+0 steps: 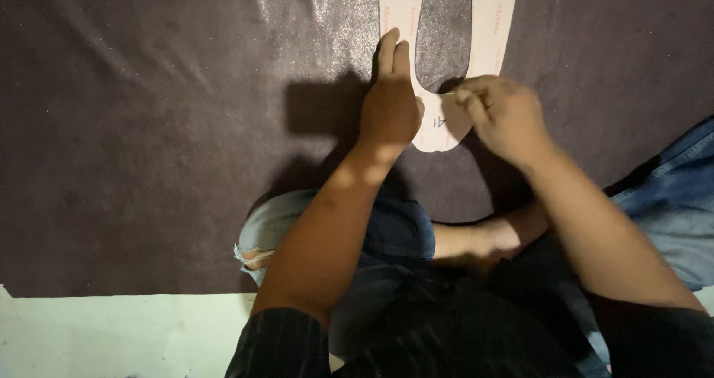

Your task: The person sits on the floor and uses a U-shaped paper pattern to trace outlines onto a large piece of dark brown fabric. They hold the pattern in place with one hand and trace the edges with a marking tool in the other, repeating the process for multiple sections.

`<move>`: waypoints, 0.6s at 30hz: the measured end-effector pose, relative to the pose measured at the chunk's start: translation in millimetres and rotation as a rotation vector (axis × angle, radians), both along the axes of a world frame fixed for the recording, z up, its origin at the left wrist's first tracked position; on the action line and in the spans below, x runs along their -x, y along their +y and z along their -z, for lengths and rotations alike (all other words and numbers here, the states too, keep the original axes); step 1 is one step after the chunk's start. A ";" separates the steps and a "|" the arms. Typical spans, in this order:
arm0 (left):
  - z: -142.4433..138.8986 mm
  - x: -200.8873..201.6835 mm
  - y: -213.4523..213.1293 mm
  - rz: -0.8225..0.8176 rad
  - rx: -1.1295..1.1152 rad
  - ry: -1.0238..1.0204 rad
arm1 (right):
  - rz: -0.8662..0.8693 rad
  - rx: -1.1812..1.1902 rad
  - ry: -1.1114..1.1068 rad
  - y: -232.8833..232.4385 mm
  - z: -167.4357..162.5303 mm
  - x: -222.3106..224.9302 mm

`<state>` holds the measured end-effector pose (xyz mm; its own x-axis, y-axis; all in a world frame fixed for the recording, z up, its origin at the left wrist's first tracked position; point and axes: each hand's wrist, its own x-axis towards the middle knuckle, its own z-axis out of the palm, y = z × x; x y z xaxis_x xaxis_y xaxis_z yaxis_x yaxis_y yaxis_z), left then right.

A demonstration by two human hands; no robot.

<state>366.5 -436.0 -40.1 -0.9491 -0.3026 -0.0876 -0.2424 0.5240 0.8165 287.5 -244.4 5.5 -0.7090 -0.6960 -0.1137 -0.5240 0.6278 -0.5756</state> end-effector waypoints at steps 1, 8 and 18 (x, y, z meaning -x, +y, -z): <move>0.3 0.0 0.0 -0.003 -0.002 0.003 | 0.017 -0.036 0.019 5.9 -0.6 4.3; 0.6 -1.0 0.6 0.007 -0.017 -0.019 | 0.135 0.040 0.079 -6.7 17.0 66.9; 3.1 0.8 1.4 0.022 -0.047 -0.108 | 0.055 -0.081 0.133 0.4 12.3 60.6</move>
<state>365.6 -434.7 -43.2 -0.9397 -0.2754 -0.2028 -0.3190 0.4920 0.8100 226.8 -244.0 -6.8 -0.7584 -0.6480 -0.0708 -0.5557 0.6995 -0.4494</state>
